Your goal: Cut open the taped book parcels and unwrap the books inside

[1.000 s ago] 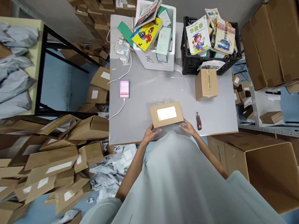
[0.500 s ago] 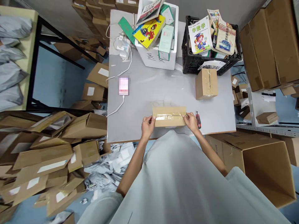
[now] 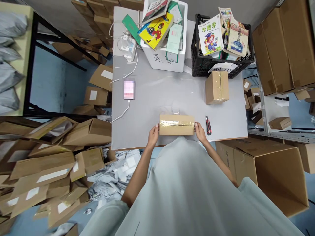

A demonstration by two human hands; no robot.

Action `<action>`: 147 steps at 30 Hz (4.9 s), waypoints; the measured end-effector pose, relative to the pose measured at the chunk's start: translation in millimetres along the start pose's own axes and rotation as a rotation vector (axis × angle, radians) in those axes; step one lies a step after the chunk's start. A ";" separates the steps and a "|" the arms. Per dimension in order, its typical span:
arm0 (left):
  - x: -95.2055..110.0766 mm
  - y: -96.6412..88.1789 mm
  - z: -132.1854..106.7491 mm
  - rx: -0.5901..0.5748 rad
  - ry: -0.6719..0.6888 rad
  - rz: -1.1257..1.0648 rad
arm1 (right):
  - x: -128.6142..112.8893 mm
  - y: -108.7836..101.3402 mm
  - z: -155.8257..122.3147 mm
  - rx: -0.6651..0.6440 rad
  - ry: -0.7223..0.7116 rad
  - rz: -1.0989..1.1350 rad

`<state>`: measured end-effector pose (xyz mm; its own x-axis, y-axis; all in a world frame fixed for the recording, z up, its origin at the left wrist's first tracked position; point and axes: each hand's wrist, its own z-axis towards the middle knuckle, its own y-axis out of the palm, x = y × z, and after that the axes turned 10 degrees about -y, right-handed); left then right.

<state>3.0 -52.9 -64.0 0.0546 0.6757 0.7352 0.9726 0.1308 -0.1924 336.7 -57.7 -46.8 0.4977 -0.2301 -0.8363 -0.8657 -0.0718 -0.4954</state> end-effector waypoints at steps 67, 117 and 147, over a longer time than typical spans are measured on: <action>32.6 10.5 17.0 0.271 0.284 0.272 | -34.1 12.6 50.7 0.016 -0.113 -0.062; 101.7 198.9 15.0 0.169 0.794 0.952 | -61.6 -36.6 238.9 0.335 0.016 -0.305; 61.3 -5.4 39.4 -0.052 0.503 0.471 | -22.5 -17.9 0.9 0.137 -0.080 -0.580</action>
<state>-7.8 16.4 -43.6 0.5602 0.2312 0.7954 0.8282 -0.1377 -0.5432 341.2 -50.4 -19.3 0.8940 -0.1164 -0.4326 -0.4391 -0.0364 -0.8977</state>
